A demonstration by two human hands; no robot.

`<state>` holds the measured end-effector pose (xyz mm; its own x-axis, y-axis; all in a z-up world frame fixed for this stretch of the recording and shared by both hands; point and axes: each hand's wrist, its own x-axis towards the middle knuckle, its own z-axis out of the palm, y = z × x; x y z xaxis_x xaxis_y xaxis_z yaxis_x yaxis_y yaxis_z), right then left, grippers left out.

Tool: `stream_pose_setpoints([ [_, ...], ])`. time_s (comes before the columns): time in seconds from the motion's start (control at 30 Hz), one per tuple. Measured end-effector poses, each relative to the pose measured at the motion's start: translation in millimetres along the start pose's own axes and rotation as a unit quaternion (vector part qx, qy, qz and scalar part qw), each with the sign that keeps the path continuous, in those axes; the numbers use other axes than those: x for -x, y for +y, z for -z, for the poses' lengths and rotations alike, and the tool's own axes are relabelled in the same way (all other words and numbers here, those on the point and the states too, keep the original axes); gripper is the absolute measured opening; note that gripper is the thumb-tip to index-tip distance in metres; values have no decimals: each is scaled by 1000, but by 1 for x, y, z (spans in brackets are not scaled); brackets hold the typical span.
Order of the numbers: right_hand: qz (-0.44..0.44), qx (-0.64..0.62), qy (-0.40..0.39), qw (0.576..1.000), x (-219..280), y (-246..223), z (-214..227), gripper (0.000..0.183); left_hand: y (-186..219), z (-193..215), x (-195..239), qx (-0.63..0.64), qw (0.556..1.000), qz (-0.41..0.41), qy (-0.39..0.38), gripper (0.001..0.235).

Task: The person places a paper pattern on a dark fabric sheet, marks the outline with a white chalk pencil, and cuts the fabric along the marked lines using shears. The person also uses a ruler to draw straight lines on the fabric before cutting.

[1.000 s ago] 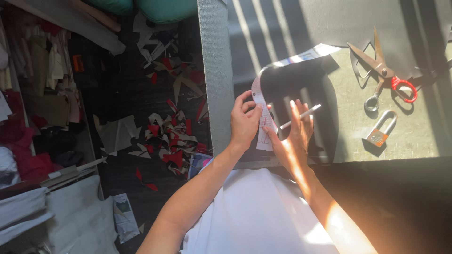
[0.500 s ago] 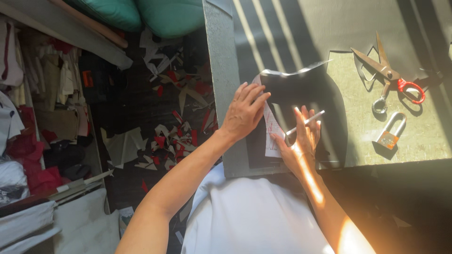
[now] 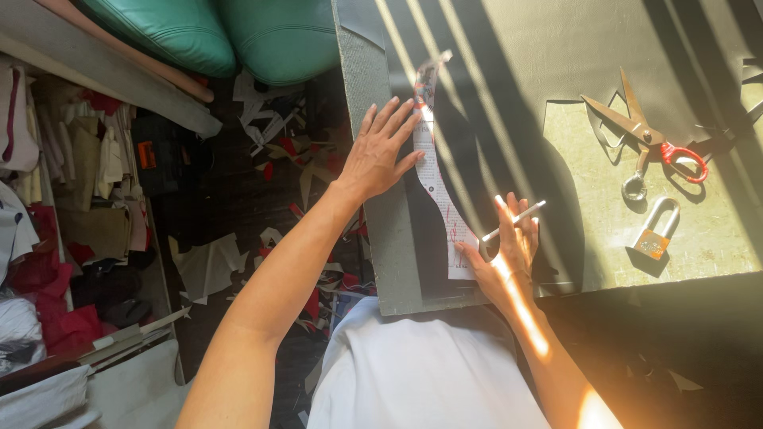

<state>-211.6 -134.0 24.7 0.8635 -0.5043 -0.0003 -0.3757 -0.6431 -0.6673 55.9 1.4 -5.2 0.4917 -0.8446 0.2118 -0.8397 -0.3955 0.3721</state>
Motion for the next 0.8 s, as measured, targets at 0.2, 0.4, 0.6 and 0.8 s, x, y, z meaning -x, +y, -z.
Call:
stream_pose_setpoints([
  [0.2,-5,1,-21,1000,-4,-4,8,98,-8,8,-13,-19,998,-2,-53,71],
  [0.4,-2,-8,-31,999,3,4,7,93,-16,8,-15,-26,995,-5,-95,81],
  [0.6,31,-1,-26,999,0,8,13,94,-19,5,-17,-18,996,1,-90,84],
  [0.8,32,34,-56,997,0,14,24,94,-16,7,-19,-24,995,16,-96,85],
])
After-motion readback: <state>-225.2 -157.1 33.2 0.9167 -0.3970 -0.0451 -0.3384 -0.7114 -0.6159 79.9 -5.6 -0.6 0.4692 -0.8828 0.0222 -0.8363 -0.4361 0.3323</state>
